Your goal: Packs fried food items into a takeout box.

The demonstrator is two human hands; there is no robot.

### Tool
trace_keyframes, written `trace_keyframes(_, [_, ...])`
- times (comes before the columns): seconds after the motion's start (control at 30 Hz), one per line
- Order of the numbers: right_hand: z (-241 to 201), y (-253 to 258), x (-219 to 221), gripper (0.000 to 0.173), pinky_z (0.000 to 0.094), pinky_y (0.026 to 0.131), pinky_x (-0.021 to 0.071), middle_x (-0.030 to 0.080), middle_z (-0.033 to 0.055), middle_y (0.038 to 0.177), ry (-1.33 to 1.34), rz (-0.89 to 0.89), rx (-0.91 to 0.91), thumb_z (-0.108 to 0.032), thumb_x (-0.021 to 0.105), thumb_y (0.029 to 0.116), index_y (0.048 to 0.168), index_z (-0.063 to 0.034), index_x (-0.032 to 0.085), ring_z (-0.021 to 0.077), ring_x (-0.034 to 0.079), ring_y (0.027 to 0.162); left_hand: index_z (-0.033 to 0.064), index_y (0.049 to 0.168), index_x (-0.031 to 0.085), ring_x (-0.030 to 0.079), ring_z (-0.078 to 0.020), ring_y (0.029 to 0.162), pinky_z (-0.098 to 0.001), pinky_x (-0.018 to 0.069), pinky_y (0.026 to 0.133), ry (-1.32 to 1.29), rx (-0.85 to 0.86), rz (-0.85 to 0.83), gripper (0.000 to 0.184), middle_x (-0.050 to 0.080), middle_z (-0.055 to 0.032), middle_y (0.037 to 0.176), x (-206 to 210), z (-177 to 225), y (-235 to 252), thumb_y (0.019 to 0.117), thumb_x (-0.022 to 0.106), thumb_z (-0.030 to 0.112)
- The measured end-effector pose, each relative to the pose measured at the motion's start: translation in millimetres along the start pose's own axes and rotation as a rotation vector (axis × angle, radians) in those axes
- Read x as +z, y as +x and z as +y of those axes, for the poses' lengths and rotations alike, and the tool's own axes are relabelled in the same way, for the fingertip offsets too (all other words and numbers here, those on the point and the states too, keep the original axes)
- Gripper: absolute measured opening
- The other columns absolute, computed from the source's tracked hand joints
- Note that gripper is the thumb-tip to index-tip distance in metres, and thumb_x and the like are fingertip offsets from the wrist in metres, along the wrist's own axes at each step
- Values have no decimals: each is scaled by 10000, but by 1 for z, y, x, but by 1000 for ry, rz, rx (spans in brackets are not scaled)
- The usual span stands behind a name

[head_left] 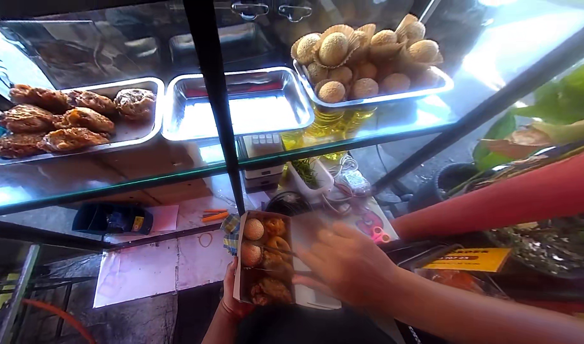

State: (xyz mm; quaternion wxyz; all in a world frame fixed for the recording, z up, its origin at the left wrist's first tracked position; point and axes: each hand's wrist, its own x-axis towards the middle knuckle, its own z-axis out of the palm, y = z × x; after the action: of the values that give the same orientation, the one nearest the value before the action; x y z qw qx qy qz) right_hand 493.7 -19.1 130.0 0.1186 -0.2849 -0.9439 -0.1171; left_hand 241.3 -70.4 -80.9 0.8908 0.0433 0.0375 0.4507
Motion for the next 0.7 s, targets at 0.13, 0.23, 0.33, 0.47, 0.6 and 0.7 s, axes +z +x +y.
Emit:
trace_keyframes(0.13, [4, -15, 7, 527, 346, 585, 408, 529, 16, 633, -24, 82, -89, -513, 437, 1075, 1006, -63, 702, 201, 513, 586, 104, 1304, 673, 667, -338, 1170, -541, 541, 982, -16, 10, -12, 672, 686, -199, 1261, -1, 1, 1, 875, 655, 621])
trace_keyframes(0.23, [11, -23, 10, 494, 355, 626, 426, 540, 2, 629, 32, 105, -70, -526, 520, 1039, 995, -81, 731, 194, 528, 608, 142, 1310, 673, 674, -332, 1152, -543, 553, 956, 40, 0, 57, 758, 693, -186, 1252, -3, 2, 6, 850, 607, 740])
trace_keyframes(0.33, [12, -26, 7, 502, 349, 623, 442, 561, -39, 599, 180, 66, 134, -600, 578, 976, 925, -135, 759, 138, 536, 577, 139, 1347, 645, 672, -343, 1148, -549, 555, 950, 67, -44, 56, 875, 681, -199, 1267, -2, 2, 8, 818, 556, 830])
trace_keyframes(0.47, [24, -32, -2, 503, 307, 581, 486, 612, -126, 631, 429, -120, 494, -714, 563, 918, 867, -256, 764, 28, 585, 609, 132, 1319, 671, 692, -298, 1121, -506, 566, 952, 93, -68, -11, 795, 702, -175, 1235, -5, -1, 14, 859, 575, 772])
trace_keyframes(0.6, [47, -39, -20, 379, 241, 558, 554, 668, -187, 710, 655, -199, 666, -680, 630, 903, 864, -327, 763, -45, 628, 646, 118, 1368, 637, 653, -318, 1199, -520, 537, 1005, 68, -79, -53, 763, 669, -189, 1302, -1, -6, 18, 913, 541, 723])
trace_keyframes(0.7, [53, -48, -43, 308, 220, 569, 585, 710, -164, 775, 742, -92, 790, -603, 675, 912, 914, -315, 784, -17, 663, 678, 130, 1380, 629, 648, -329, 1207, -534, 537, 1003, 43, -77, -61, 761, 661, -189, 1317, -3, -6, 21, 903, 564, 719])
